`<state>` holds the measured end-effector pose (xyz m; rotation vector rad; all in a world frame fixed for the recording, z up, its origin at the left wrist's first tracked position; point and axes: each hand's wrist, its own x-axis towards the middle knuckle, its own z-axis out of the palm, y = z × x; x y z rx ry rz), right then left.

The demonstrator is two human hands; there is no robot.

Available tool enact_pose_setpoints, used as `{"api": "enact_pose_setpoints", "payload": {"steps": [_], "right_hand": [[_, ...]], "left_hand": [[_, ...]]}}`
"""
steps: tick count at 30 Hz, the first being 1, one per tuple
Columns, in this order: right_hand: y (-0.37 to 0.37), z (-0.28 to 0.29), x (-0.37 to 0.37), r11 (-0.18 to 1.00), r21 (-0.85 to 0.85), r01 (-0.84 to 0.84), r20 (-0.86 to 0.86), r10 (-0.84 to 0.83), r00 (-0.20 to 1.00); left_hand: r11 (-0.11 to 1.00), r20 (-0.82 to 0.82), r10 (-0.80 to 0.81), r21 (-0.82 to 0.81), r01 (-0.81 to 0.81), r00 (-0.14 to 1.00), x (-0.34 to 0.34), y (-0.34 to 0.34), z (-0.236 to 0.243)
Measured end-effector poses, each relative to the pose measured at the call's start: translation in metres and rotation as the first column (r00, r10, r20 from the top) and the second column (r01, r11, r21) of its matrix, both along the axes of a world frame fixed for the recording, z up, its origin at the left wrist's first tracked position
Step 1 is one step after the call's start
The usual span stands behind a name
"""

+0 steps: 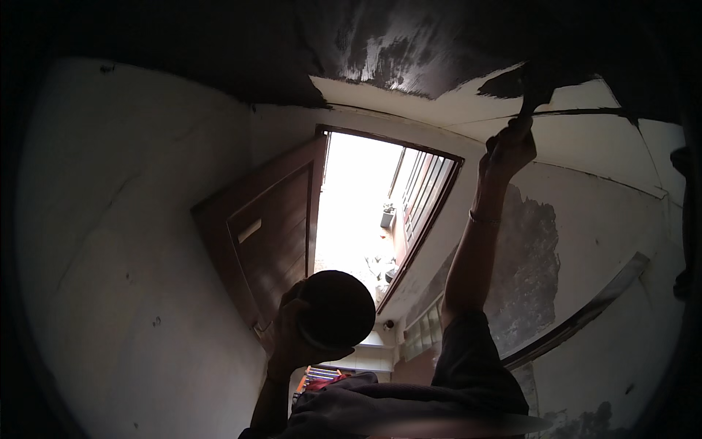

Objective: The person paints a ceiling with black paint using a brush and a small container. They repeatedly dip the brush into the container and apply paint to the ceiling surface in a stairwell area.

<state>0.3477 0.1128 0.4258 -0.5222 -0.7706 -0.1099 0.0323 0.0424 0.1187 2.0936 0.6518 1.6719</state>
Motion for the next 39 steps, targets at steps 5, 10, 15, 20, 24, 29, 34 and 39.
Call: {"api": "enact_pose_setpoints", "payload": {"steps": [5, 10, 15, 20, 24, 29, 34, 39], "right_hand": [[-0.018, -0.008, -0.010, 0.969, 0.232, 0.091, 0.089, -0.114, 0.989], [0.007, 0.017, 0.017, 0.959, 0.264, 0.099, 0.206, -0.156, 0.966], [0.079, -0.032, 0.061, 0.997, -0.042, 0.065, 0.084, -0.062, 0.995], [0.128, -0.089, 0.105, 0.954, -0.300, -0.018, -0.144, -0.027, 0.989], [0.141, -0.095, 0.146, 0.855, -0.447, -0.265, -0.206, 0.189, 0.960], [0.114, -0.008, 0.185, 0.815, -0.304, -0.494, 0.228, 0.565, 0.793], [0.014, 0.061, 0.149, 0.436, -0.304, -0.847, 0.215, 0.898, 0.385], [-0.082, 0.012, 0.089, 0.984, -0.147, -0.104, 0.466, 0.162, 0.870]], "left_hand": [[1.000, -0.013, 0.001, -0.029, -0.001, 1.000, -0.004, 0.000, -0.005], [0.999, 0.001, 0.023, 0.034, -0.023, 1.000, -0.001, 0.004, -0.010], [0.999, 0.001, 0.029, 0.019, -0.029, 1.000, -0.005, 0.008, -0.013], [1.000, 0.012, 0.012, 0.026, -0.012, 1.000, -0.006, 0.010, -0.010], [1.000, 0.030, -0.006, 0.028, 0.005, 1.000, -0.006, 0.010, -0.007], [0.999, 0.057, -0.034, 0.025, 0.033, 0.998, -0.006, 0.008, -0.005], [0.999, 0.054, -0.025, -0.019, 0.026, 0.998, -0.010, 0.001, -0.006], [0.998, 0.024, 0.008, -0.062, -0.006, 1.000, -0.013, 0.000, -0.007]]}}
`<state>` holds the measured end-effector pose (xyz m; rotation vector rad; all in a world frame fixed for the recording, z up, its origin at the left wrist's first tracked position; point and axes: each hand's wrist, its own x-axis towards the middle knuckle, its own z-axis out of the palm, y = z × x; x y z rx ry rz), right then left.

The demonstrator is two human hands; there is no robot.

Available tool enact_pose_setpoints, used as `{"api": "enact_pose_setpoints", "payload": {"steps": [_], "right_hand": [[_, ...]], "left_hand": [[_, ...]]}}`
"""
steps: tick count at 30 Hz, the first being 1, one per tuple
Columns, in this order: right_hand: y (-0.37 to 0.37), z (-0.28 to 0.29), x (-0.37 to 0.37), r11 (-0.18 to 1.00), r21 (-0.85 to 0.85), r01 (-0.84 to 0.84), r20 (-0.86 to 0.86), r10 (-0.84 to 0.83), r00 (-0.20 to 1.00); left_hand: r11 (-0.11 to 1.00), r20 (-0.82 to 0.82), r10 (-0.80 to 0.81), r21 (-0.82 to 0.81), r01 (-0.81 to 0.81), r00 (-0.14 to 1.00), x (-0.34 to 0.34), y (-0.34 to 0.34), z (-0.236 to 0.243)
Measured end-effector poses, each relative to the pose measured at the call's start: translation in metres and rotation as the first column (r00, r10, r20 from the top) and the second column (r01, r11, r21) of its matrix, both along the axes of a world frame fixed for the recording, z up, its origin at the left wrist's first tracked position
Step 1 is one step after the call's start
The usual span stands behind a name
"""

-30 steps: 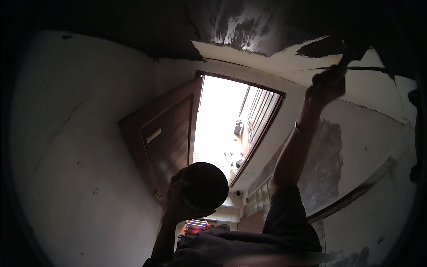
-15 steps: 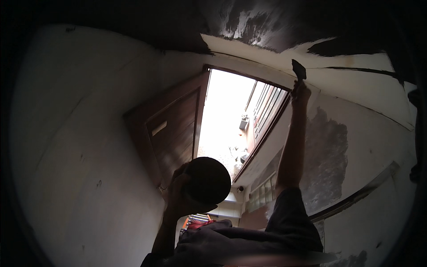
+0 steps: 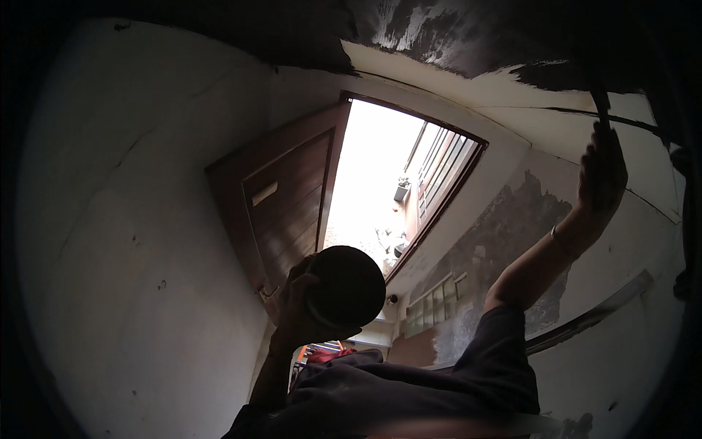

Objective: The person paints a ceiling with black paint using a brush and a small container. They repeatedly dip the brush into the container and apply paint to the ceiling surface in a stairwell area.

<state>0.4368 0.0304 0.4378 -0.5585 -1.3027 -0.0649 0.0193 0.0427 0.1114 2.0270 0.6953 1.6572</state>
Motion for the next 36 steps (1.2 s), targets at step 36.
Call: {"api": "enact_pose_setpoints", "payload": {"steps": [36], "right_hand": [[0.095, -0.072, 0.049, 0.994, -0.090, -0.069, -0.374, 0.030, 0.927]], "left_hand": [[0.991, -0.038, 0.133, 0.020, -0.132, 0.990, -0.009, -0.001, -0.003]]}}
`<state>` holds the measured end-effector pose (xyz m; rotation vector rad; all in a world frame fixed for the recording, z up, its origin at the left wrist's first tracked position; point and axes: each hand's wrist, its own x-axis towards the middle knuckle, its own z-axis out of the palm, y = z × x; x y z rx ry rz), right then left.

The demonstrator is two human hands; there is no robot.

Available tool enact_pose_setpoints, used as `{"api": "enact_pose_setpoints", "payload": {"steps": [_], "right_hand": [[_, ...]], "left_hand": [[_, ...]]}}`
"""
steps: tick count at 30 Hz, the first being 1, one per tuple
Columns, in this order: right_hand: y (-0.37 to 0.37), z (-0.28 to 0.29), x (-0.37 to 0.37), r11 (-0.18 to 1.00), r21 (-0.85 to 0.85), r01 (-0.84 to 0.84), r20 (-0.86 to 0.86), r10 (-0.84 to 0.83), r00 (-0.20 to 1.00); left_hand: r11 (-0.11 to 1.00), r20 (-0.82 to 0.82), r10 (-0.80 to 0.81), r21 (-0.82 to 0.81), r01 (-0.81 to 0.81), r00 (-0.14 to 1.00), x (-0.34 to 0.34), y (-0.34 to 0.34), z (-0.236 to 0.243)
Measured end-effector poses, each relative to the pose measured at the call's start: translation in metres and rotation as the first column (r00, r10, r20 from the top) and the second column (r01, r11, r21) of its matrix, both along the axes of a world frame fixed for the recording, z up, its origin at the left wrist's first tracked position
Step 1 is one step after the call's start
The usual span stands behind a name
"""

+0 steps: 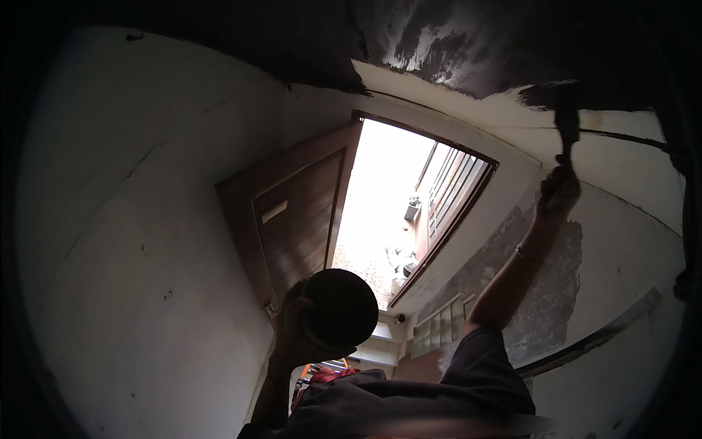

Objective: The person paints a ceiling with black paint using a brush and a small container. They repeatedly dip the brush into the container and apply paint to the ceiling surface in a stairwell area.

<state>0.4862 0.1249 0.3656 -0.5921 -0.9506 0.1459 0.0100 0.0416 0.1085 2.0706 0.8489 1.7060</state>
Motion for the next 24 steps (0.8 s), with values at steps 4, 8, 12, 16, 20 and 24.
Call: {"api": "enact_pose_setpoints", "payload": {"steps": [4, 8, 12, 16, 20, 24], "right_hand": [[0.075, -0.012, 0.002, 0.958, -0.287, 0.025, -0.068, -0.046, 0.997], [0.109, 0.024, -0.011, 0.969, -0.181, -0.170, -0.073, 0.159, 0.985], [0.061, 0.022, -0.032, 0.989, 0.074, -0.125, 0.066, 0.120, 0.991], [0.070, -0.008, -0.043, 0.998, -0.054, -0.044, -0.240, 0.030, 0.970], [0.107, 0.018, -0.025, 0.974, -0.098, -0.206, -0.134, 0.192, 0.972], [0.065, 0.036, -0.032, 0.997, -0.036, -0.063, 0.026, 0.064, 0.998]], "left_hand": [[0.999, 0.010, -0.028, 0.025, 0.028, 1.000, 0.002, 0.005, 0.003], [0.998, 0.019, -0.065, -0.012, 0.065, 0.998, 0.004, 0.003, 0.001], [0.993, -0.045, 0.007, -0.114, -0.012, 0.999, -0.001, 0.001, -0.001], [1.000, -0.009, -0.006, -0.007, 0.006, 1.000, -0.001, 0.000, 0.000], [1.000, 0.003, -0.003, 0.009, 0.003, 1.000, -0.001, -0.002, 0.003], [1.000, -0.001, 0.008, 0.016, -0.008, 1.000, -0.003, -0.002, 0.004]]}}
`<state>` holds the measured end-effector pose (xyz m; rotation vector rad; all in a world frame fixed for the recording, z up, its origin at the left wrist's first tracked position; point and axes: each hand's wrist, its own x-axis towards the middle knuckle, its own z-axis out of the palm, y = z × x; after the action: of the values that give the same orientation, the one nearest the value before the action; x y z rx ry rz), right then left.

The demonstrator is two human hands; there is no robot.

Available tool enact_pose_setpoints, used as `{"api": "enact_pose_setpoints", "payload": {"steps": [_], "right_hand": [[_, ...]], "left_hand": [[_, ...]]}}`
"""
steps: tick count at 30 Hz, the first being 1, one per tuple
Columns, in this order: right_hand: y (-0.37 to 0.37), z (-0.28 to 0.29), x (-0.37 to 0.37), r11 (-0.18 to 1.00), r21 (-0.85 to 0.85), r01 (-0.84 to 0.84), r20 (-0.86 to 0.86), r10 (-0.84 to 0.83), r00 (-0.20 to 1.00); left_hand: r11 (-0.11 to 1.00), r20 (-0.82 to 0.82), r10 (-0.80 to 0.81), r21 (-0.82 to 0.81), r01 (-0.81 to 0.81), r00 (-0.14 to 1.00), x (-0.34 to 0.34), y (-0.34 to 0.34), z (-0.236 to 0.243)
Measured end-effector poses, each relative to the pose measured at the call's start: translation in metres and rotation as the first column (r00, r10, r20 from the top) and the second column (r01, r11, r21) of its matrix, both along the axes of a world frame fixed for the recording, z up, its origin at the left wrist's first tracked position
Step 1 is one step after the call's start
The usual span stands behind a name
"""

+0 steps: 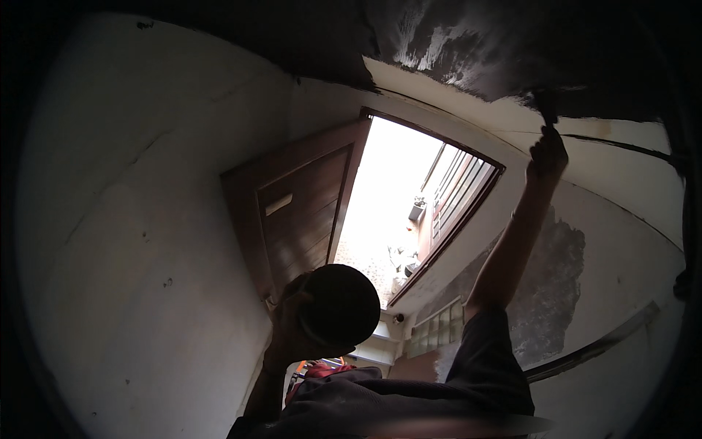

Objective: The person paints a ceiling with black paint using a brush and a small container. They repeatedly dip the brush into the container and apply paint to the ceiling surface in a stairwell area.

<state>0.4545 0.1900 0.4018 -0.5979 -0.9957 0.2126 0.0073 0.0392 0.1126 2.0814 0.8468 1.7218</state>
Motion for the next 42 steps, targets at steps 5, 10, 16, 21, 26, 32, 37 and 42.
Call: {"api": "enact_pose_setpoints", "payload": {"steps": [5, 10, 16, 21, 26, 32, 37, 42], "right_hand": [[-0.060, -0.041, -0.055, 0.941, 0.268, 0.204, -0.019, -0.206, 0.978], [0.010, -0.040, -0.046, 0.890, 0.400, -0.220, -0.005, 0.242, 0.970], [0.135, -0.072, 0.005, 0.994, -0.020, 0.107, -0.058, -0.108, 0.992], [0.172, -0.133, 0.036, 0.916, -0.346, 0.205, -0.176, -0.278, 0.945], [0.118, -0.079, 0.037, 0.953, -0.292, 0.082, -0.152, -0.131, 0.980], [-0.041, 0.026, -0.005, 0.986, 0.018, -0.167, 0.128, 0.163, 0.978], [-0.119, 0.016, -0.064, 0.964, 0.265, 0.020, 0.078, -0.042, 0.996], [-0.114, 0.012, -0.078, 0.899, 0.413, 0.142, 0.070, -0.187, 0.980]], "left_hand": [[1.000, -0.003, 0.011, 0.003, -0.011, 1.000, -0.001, 0.002, -0.001], [0.999, -0.009, 0.031, 0.014, -0.030, 0.999, -0.003, 0.004, 0.000], [0.998, -0.018, 0.058, 0.021, -0.058, 0.998, -0.007, 0.007, 0.000], [0.997, -0.008, 0.062, 0.035, -0.062, 0.998, -0.009, 0.009, -0.001], [0.998, -0.007, 0.057, 0.040, -0.057, 0.998, -0.007, 0.008, 0.005], [0.999, -0.011, 0.029, -0.034, -0.029, 1.000, -0.008, 0.002, 0.002], [1.000, 0.022, 0.026, 0.009, -0.026, 0.999, -0.012, 0.006, -0.008], [1.000, 0.026, 0.012, 0.012, -0.012, 1.000, -0.014, 0.004, -0.009]]}}
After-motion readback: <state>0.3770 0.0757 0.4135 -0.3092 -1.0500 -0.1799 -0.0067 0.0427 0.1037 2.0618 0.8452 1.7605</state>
